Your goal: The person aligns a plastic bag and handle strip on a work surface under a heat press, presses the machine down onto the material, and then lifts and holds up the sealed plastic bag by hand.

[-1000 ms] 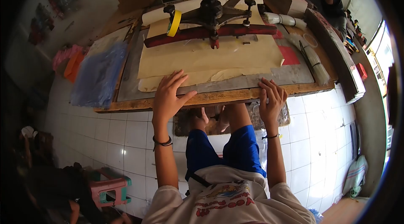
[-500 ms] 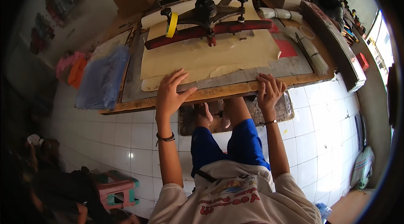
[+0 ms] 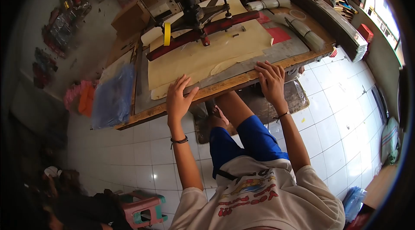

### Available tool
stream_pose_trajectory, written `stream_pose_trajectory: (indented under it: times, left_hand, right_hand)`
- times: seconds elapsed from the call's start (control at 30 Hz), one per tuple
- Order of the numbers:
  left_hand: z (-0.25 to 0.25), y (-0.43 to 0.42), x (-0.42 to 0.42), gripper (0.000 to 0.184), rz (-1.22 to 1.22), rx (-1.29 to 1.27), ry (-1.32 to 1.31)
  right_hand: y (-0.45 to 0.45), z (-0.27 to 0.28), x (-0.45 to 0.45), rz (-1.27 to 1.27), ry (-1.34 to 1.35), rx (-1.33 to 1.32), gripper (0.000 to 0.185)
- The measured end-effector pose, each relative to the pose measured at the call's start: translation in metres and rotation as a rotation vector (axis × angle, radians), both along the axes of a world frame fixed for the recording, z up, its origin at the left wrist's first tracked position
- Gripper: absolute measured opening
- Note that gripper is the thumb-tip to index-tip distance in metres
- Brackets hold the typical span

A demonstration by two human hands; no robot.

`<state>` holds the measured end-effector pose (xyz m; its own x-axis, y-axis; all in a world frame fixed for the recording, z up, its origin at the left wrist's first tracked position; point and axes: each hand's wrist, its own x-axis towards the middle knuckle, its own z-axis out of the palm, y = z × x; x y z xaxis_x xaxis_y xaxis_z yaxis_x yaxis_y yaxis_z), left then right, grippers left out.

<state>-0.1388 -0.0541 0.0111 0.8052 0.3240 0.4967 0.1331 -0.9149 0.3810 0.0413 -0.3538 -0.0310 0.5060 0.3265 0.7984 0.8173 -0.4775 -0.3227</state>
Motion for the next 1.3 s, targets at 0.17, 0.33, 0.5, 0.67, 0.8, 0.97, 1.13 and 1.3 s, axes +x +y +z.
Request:
stream_pose_trajectory:
  times: [0.17,0.33,0.5,0.67,0.8,0.97,1.13,1.3]
  left_hand:
    - [-0.005,0.0,-0.001,0.052,0.003,0.003,-0.001]
    - [-0.006,-0.002,-0.001,0.049,0.03,0.08,-0.001]
    - [-0.007,-0.002,-0.002,0.05,0.022,0.065,-0.001]
    - [-0.007,-0.003,-0.002,0.05,0.029,0.081,0.001]
    - [-0.006,-0.004,-0.002,0.051,0.052,0.074,0.007]
    - [0.001,-0.01,-0.003,0.051,0.066,0.066,-0.012]
    - [0.008,-0.008,-0.002,0.048,0.12,0.031,-0.017]
    - [0.01,-0.009,0.003,0.045,0.086,0.016,0.016]
  right_hand:
    - [0.001,-0.001,-0.001,-0.007,-0.004,0.005,0.024]
    - [-0.002,-0.002,-0.002,0.007,-0.01,-0.008,0.024]
    - [-0.003,-0.007,-0.004,0.004,-0.035,-0.002,0.024]
    - [-0.002,-0.007,-0.004,-0.003,0.001,-0.012,0.025]
    - [0.0,-0.009,-0.003,-0.013,-0.013,-0.009,0.026]
    - [0.006,-0.026,0.002,-0.059,-0.048,0.026,0.022]
    - [0.019,-0.058,0.031,-0.062,-0.245,0.105,0.03]
    - [0.01,-0.071,0.038,-0.075,-0.318,0.078,0.038]
